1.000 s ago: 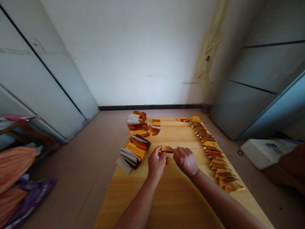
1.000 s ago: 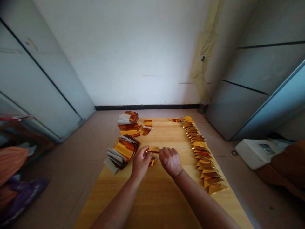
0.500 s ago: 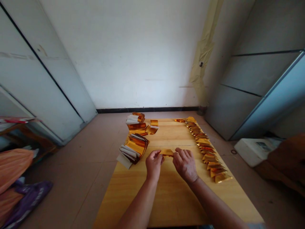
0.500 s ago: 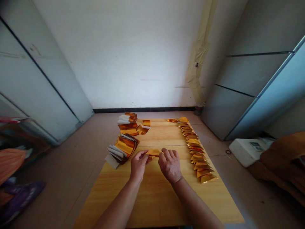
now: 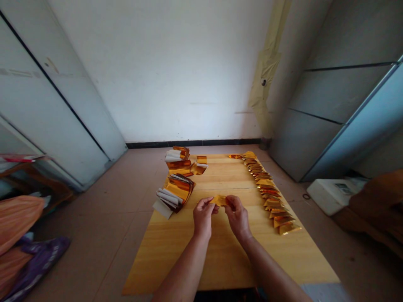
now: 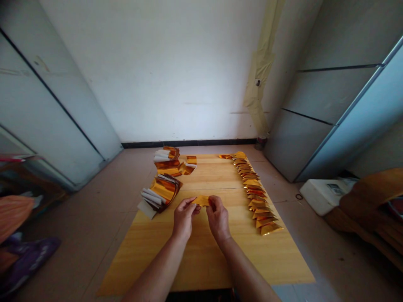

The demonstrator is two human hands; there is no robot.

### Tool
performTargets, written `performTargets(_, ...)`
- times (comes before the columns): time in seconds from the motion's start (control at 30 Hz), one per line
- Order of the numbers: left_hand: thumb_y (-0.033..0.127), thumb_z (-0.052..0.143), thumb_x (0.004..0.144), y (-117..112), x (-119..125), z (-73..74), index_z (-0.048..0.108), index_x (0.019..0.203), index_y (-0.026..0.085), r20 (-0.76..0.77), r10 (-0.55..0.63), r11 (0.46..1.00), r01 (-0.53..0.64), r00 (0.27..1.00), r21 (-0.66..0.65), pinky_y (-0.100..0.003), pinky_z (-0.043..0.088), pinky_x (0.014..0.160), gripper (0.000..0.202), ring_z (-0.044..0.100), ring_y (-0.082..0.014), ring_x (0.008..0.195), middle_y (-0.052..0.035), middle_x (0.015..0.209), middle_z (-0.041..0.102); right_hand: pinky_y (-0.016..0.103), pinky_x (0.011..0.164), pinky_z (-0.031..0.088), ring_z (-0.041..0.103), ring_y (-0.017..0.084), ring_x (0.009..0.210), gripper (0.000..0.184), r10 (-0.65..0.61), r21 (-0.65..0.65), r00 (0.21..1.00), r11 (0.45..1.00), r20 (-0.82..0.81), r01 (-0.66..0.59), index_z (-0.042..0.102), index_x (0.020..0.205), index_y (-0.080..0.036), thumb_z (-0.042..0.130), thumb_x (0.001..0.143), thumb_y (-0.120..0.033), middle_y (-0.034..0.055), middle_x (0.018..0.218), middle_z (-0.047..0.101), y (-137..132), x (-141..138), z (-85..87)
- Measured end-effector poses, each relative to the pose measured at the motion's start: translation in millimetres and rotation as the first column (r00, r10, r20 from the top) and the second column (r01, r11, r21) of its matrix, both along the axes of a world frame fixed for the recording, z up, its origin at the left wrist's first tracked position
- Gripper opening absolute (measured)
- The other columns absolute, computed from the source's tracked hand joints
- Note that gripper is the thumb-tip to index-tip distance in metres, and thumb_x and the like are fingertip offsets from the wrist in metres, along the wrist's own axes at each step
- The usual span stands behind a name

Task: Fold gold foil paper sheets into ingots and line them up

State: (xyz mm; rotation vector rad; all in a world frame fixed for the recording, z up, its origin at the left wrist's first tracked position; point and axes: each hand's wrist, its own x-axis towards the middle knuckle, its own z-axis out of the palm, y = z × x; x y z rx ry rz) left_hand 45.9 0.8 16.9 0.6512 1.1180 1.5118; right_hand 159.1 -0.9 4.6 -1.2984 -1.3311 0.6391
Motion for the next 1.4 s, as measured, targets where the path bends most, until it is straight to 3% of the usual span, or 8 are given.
performTargets(0.13,0.035,0.077,0.052,1,2,-3.7,0.063,0.085,0.012,0.151,-0.010,0.997,0.022,0.988,-0.076,-0.022,0.046,0.057,0.043,0.060,-0.0110,0.057,-0.0014,0.065,0.065,0.030,0.074,0.053,0.064,0.017,0.079,0.025,-0.029,0.054,0.999,0.998,-0.043,0.032,0.057,0.096,-0.020,0.048,0.074,-0.025,0.0050,0.089,0.066,0,-1,-6.0)
performTargets(0.33,0.035,0.077,0.052,2,3,-3.8,0.066,0.085,0.012,0.141,-0.032,0.989,0.051,0.990,-0.136,-0.018,0.038,0.051,0.042,0.054,-0.0075,0.054,0.0007,0.064,0.063,0.031,0.075,0.053,0.062,0.017,0.081,0.028,-0.007,0.045,0.999,0.999,-0.051,0.010,0.057,0.099,-0.020,0.050,0.072,-0.022,0.0052,0.092,0.066,1,-1,-14.2)
performTargets(0.53,0.035,0.067,0.061,2,3,-6.8,0.064,0.073,0.011,-0.028,-0.050,0.991,0.046,0.998,-0.122,-0.016,0.032,0.044,0.027,0.046,-0.0051,0.046,0.0020,0.057,0.058,0.030,0.071,0.054,0.064,0.017,0.079,0.027,0.038,-0.006,0.996,0.999,-0.085,-0.038,0.057,0.096,-0.020,0.050,0.071,-0.022,0.0041,0.088,0.067,2,-1,-11.7)
performTargets(0.67,0.037,0.063,0.065,3,1,-7.4,0.066,0.074,0.012,-0.178,-0.094,0.987,0.068,0.980,-0.145,-0.016,0.030,0.041,0.027,0.046,-0.0061,0.044,0.0016,0.053,0.057,0.025,0.053,0.050,0.060,0.014,0.057,0.020,0.052,-0.129,0.993,0.989,-0.105,-0.065,0.055,0.090,-0.021,0.047,0.072,-0.027,0.0000,0.073,0.065,4,4,-5.1)
performTargets(0.97,0.036,0.059,0.071,11,-3,-18.4,0.067,0.075,0.013,-0.343,-0.152,0.982,0.101,0.927,-0.162,-0.017,0.029,0.040,0.024,0.047,-0.0080,0.043,0.0007,0.053,0.058,0.020,0.045,0.037,0.053,0.013,0.046,0.016,0.018,-0.191,0.982,0.981,0.188,0.019,0.052,0.077,-0.024,0.038,0.081,-0.030,-0.0035,0.057,0.058,4,11,-6.2)
performTargets(1.07,0.033,0.057,0.074,14,-10,-24.6,0.067,0.073,0.016,-0.550,-0.149,0.988,0.099,0.822,-0.120,-0.018,0.029,0.043,0.020,0.048,-0.0098,0.044,0.0011,0.051,0.057,0.021,0.051,0.037,0.056,0.013,0.052,0.019,0.053,-0.083,0.914,0.996,0.402,-0.021,0.055,0.076,-0.023,0.039,0.085,-0.029,-0.0019,0.061,0.061,3,15,-6.8)
performTargets(1.2,0.029,0.054,0.076,16,-14,-25.3,0.064,0.062,0.017,-0.729,-0.126,0.992,0.103,0.673,-0.076,-0.020,0.028,0.047,0.021,0.047,-0.0108,0.045,0.0023,0.045,0.052,0.021,0.055,0.033,0.057,0.012,0.059,0.021,0.015,0.041,0.720,0.997,0.694,-0.061,0.060,0.077,-0.021,0.043,0.090,-0.026,0.0005,0.068,0.063,1,21,1.2)
performTargets(1.4,0.027,0.057,0.075,14,-11,-22.0,0.061,0.056,0.018,-0.728,-0.148,0.983,0.182,0.670,-0.033,-0.021,0.023,0.046,0.022,0.041,-0.0101,0.042,0.0028,0.044,0.050,0.024,0.066,0.030,0.056,0.014,0.075,0.013,-0.019,0.122,0.565,0.982,0.825,-0.145,0.064,0.086,-0.023,0.053,0.090,-0.025,0.0019,0.077,0.064,2,20,11.2)
